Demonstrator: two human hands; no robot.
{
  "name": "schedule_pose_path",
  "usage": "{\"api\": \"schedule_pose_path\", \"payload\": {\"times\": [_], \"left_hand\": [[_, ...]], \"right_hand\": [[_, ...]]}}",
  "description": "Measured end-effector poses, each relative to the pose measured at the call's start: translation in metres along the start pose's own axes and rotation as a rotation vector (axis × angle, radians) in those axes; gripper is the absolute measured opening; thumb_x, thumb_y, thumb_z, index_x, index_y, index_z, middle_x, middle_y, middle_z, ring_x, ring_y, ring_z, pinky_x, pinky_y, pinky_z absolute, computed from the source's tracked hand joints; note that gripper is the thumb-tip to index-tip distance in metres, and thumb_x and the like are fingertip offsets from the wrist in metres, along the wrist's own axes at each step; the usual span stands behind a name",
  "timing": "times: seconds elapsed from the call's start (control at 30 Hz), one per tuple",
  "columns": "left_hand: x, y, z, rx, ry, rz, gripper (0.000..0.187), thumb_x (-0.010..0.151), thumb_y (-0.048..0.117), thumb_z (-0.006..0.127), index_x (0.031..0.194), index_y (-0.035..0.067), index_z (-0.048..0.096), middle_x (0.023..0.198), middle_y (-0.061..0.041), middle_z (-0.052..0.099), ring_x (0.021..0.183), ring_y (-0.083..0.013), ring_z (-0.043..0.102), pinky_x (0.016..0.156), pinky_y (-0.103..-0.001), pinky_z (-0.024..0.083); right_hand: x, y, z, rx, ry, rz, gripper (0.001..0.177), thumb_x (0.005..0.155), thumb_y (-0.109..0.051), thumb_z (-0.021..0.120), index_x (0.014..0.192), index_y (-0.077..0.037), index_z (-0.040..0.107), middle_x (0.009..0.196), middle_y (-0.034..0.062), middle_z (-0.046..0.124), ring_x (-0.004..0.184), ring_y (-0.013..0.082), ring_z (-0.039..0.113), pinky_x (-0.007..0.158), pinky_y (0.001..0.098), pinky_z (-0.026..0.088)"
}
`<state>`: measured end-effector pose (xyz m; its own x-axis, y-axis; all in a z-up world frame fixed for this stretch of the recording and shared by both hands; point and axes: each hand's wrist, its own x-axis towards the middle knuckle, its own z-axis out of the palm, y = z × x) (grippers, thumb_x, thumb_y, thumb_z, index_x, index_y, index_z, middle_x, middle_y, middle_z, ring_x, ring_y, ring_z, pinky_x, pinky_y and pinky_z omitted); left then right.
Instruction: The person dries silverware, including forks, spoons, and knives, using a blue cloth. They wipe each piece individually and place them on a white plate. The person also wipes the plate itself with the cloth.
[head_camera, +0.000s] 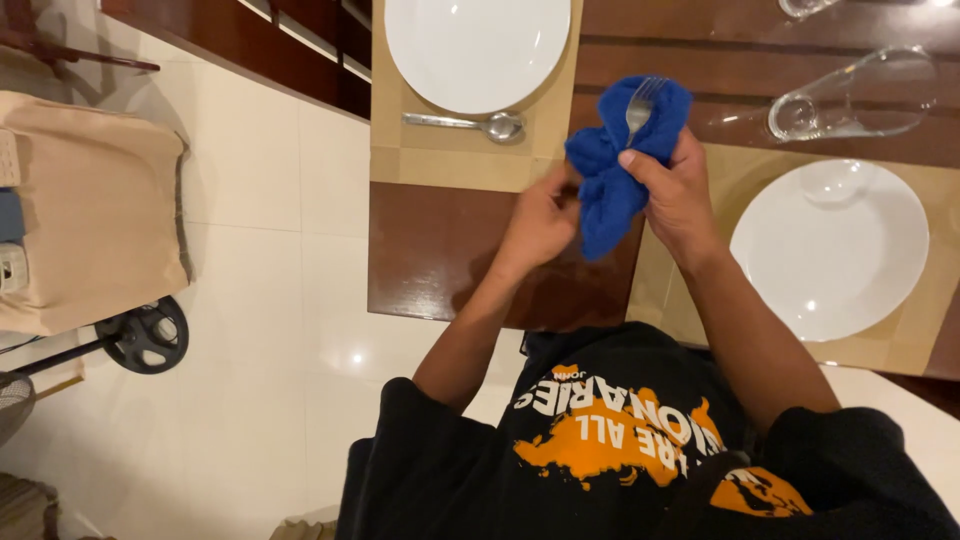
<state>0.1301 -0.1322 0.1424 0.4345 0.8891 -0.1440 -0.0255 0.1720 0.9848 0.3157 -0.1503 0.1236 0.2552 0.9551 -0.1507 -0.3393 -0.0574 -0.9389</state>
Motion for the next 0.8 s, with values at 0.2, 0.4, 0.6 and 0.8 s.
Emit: {"api": "schedule_pose_path", "payload": {"times": [0.2, 0.4, 0.6, 0.8], "left_hand": [[0.042, 0.025, 0.000, 0.048, 0.389, 0.212, 0.027, 0.092, 0.019, 0.079, 0.118, 0.016, 0.073, 0.091, -0.001, 0.061, 0.083, -0.0101, 0.059, 0.072, -0.022, 0.048], [0.087, -0.013, -0.010, -0.068, 0.451, 0.043, 0.018, 0.089, 0.017, 0.080, 0.098, 0.006, 0.070, 0.080, -0.002, 0.061, 0.075, -0.0125, 0.059, 0.066, -0.026, 0.049], [0.140, -0.028, -0.021, -0.220, 0.403, -0.044, 0.018, 0.085, 0.008, 0.083, 0.097, 0.006, 0.070, 0.077, 0.001, 0.064, 0.070, -0.0075, 0.062, 0.063, -0.021, 0.049], [0.268, -0.041, -0.062, -0.147, 0.422, 0.100, 0.010, 0.089, 0.011, 0.079, 0.098, 0.011, 0.077, 0.076, -0.001, 0.070, 0.073, -0.0083, 0.065, 0.069, -0.024, 0.054]], "right_hand": [[0.015, -0.044, 0.051, -0.392, -0.071, 0.031, 0.026, 0.086, -0.001, 0.080, 0.107, -0.011, 0.069, 0.088, -0.0007, 0.067, 0.081, 0.0079, 0.063, 0.070, 0.0248, 0.054], [0.040, -0.023, 0.045, -0.474, -0.084, 0.065, 0.027, 0.084, -0.005, 0.080, 0.108, -0.010, 0.071, 0.085, 0.0002, 0.064, 0.079, 0.0103, 0.060, 0.066, 0.0277, 0.052], [0.066, -0.004, 0.035, -0.463, -0.038, 0.169, 0.020, 0.088, -0.007, 0.078, 0.105, -0.010, 0.070, 0.083, 0.0035, 0.066, 0.076, 0.0130, 0.061, 0.064, 0.0299, 0.052], [0.088, 0.013, 0.028, -0.451, -0.005, 0.227, 0.021, 0.086, -0.011, 0.081, 0.103, -0.011, 0.069, 0.083, 0.0038, 0.068, 0.077, 0.0134, 0.063, 0.064, 0.0290, 0.053]]}}
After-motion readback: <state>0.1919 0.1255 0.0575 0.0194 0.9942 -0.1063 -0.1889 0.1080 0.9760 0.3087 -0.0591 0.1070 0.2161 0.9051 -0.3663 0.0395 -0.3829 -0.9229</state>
